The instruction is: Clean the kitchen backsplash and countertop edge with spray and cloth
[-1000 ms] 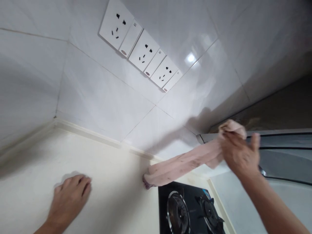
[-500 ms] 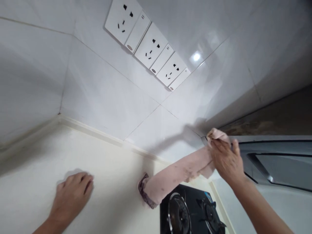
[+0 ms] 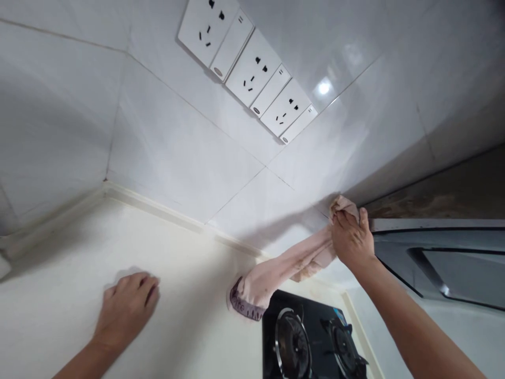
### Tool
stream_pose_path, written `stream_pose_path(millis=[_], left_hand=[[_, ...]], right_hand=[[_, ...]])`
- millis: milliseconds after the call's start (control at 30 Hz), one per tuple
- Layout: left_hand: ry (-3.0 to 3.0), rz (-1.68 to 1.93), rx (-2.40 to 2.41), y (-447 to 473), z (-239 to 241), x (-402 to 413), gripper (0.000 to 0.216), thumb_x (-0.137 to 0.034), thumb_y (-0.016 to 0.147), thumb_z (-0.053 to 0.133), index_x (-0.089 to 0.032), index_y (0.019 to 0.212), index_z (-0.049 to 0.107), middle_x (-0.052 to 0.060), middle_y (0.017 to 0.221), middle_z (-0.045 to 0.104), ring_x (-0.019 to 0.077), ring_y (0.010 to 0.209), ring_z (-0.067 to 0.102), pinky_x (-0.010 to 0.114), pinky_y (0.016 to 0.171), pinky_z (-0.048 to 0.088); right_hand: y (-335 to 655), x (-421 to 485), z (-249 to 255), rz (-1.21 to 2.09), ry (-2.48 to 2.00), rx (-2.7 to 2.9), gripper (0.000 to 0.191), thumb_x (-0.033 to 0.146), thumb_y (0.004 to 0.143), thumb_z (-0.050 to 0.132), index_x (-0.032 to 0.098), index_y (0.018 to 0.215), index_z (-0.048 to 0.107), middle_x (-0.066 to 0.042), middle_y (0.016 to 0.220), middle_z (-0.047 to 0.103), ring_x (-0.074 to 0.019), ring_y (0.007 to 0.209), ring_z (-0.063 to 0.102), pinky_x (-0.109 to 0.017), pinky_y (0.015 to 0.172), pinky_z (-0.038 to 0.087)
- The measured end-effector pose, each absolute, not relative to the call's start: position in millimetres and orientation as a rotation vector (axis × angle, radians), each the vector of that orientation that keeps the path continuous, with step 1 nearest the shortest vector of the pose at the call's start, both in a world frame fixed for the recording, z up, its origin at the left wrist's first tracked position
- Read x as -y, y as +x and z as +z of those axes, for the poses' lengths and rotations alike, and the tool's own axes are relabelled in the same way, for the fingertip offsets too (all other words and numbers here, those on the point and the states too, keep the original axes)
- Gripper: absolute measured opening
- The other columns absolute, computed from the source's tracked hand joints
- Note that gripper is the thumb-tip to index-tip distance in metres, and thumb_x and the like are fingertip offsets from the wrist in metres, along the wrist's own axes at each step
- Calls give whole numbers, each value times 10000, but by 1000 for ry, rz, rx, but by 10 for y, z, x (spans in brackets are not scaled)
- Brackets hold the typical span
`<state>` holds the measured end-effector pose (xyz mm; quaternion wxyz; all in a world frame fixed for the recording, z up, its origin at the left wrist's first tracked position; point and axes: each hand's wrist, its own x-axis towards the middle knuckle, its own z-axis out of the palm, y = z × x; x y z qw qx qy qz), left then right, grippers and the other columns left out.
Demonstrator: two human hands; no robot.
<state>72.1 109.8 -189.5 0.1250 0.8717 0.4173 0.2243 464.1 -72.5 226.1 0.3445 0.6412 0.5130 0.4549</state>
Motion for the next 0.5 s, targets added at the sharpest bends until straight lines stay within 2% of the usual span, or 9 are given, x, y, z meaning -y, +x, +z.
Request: stream_pose_path(millis=[133,300,500], left_hand=[[2516,687,-1225,728,-1923,-1093,484,-344,1045,299,-195,1100,756,145,1210,690,310,1086,566,465,887,363],[2483,666,-1229,729,-1899,-1075,497,-345,1040,289,-185,1078,758,152,1188,687,315,1067,562,474,877,370],[2503,683,-1220,727,-1868,-1078,476,-343,1047,302,-180,1074,749,144,1175,690,309,1065,563,460,867,376]], right_hand=[[4510,906,2307,1169,1626,-1331,455,88,936,405,14,1293,677,-217,1282,686,-317,1240,599,-597,1281,142],[4399,1190,2343,1143,1577,-1352,444,79,921,416,42,1262,698,-213,1320,674,-334,1268,585,-630,1275,149],[4560,762,2268,1163,1639,-1266,424,74,961,412,8,1289,672,-193,1294,690,-307,1234,600,-590,1279,132]])
